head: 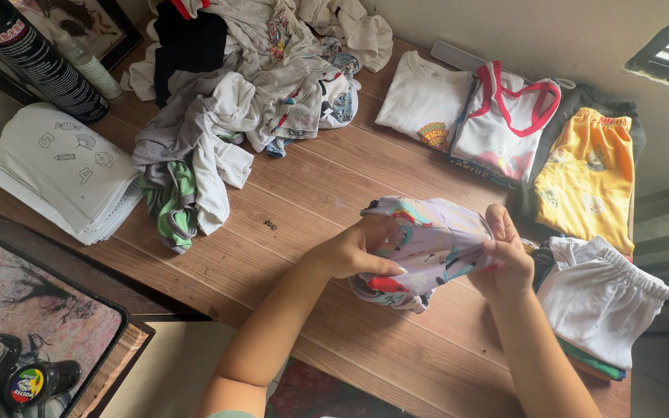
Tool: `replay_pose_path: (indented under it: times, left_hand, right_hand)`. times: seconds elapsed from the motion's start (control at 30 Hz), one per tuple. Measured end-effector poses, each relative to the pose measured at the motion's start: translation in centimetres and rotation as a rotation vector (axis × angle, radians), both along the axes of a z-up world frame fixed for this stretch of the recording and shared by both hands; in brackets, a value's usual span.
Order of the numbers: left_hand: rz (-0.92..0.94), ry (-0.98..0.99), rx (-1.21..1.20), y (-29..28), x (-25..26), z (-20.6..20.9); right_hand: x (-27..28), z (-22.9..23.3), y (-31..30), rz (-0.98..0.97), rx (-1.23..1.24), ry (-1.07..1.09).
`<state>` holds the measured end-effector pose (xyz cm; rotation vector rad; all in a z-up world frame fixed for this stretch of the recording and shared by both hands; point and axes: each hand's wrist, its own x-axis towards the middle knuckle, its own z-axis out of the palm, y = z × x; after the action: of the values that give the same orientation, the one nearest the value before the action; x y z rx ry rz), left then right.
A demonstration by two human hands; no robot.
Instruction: The person picks up several garments from a pile, smooths them on a wooden surface, and folds them into small rectangular bundles, stacking them neatly on the desk.
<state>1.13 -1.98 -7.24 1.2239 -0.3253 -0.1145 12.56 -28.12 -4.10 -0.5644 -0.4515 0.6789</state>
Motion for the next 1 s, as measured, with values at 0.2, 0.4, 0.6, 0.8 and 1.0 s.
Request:
replay_pose_path:
  times: [0.2, 0.4, 0.6, 0.8, 1.0]
  left_hand:
    - [-0.237, 0.006, -0.207, 2.0, -0.2, 0.7]
    - [-0.220, -0.003, -0.251, 2.1, -0.3, 1.7]
    - [-0.224, -0.028, -0.267, 1.7, -0.4, 2.7]
    - [-0.010, 0.064, -0.297, 2.4, 0.7, 1.7]
    - [0.249, 0.070, -0.165, 3.2, 1.7, 1.7]
  right_hand:
    - [2.5, 0.0, -3.5, -0.295, -0.004, -0.208]
    - [2.4, 1.6, -1.2, -0.360, -0.506, -0.247]
    - [-1.1, 1.2, 2.5, 0.105, -0.956, -0.424]
    - [1.3, 0.8, 0.3, -0.187, -0.779, -0.496]
    - [2.6, 2.6, -2.0, -0.320, -0.508, -0.318]
